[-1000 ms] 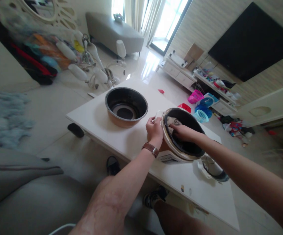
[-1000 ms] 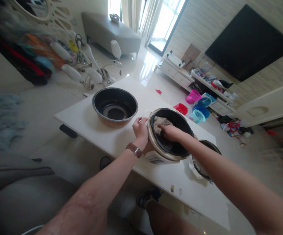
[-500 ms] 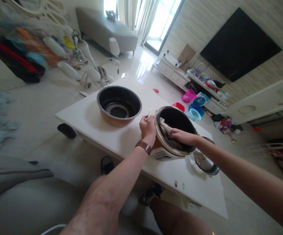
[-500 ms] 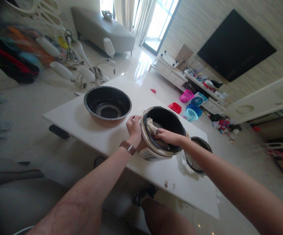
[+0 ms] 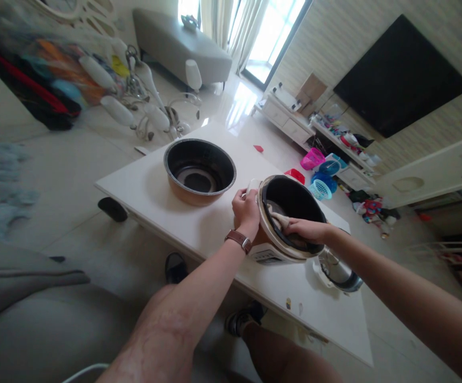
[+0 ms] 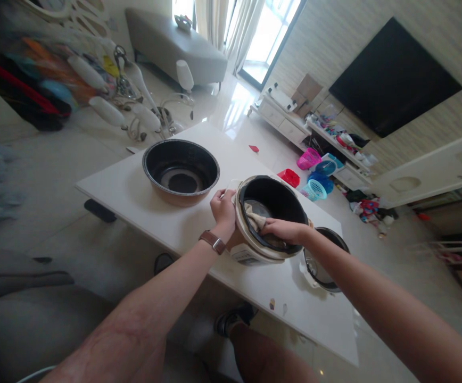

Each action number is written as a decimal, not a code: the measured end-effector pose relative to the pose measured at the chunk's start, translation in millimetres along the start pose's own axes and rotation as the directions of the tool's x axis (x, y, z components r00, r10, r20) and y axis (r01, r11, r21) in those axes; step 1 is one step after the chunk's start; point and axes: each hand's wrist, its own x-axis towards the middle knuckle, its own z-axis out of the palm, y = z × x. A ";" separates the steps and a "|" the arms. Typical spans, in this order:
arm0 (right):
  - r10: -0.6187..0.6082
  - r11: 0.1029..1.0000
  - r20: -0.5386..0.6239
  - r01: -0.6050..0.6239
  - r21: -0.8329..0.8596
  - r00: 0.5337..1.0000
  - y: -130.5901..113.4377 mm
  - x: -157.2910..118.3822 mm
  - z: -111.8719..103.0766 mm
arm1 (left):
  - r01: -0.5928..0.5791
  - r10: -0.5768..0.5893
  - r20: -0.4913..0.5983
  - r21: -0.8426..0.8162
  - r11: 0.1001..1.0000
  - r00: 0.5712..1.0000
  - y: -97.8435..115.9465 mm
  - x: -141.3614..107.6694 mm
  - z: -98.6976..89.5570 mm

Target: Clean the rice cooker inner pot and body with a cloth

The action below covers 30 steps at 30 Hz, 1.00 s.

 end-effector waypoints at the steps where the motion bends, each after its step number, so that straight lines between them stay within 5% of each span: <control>1: -0.029 0.996 -0.002 0.029 0.079 1.000 -3.6 -3.6 0.5 | 0.002 -0.002 -0.003 0.001 1.000 1.000 0.3 -0.2 0.3; 6: -0.173 0.895 -0.167 0.226 0.385 0.971 -21.5 -25.3 -6.1 | 0.007 -0.007 -0.014 -0.036 0.999 1.000 1.5 -0.8 2.0; 13: -0.244 0.648 -0.569 0.568 0.506 0.785 4.1 -67.5 -33.5 | 0.002 -0.001 0.007 -0.068 0.998 1.000 -4.6 3.7 2.5; 17: -0.159 0.546 -0.654 0.618 0.565 0.739 23.0 -103.8 -39.7 | -0.157 0.153 -0.102 -0.026 0.987 0.983 -4.0 6.9 3.2; 20: -0.101 0.493 -0.695 0.643 0.587 0.712 27.1 -136.3 -35.0 | -0.375 0.375 -0.083 0.013 0.927 0.923 4.3 0.8 1.3; 25: -0.069 0.461 -0.712 0.655 0.598 0.699 31.8 -190.1 -21.3 | -0.761 0.755 0.107 0.044 0.647 0.647 18.4 -52.3 -9.8; 26: -0.092 0.450 -0.711 0.666 0.595 0.697 33.7 -199.2 -19.2 | -0.768 0.755 0.176 0.005 0.641 0.631 18.7 -68.8 -11.1; 28: -0.158 0.418 -0.717 0.704 0.574 0.679 37.7 -214.4 -16.1 | -0.667 0.646 0.364 -0.083 0.740 0.671 16.9 -102.3 -10.0; 30: -0.230 0.398 -0.732 0.748 0.530 0.641 40.7 -225.1 -13.7 | -0.398 0.395 0.602 -0.137 0.907 0.694 14.8 -131.1 -3.8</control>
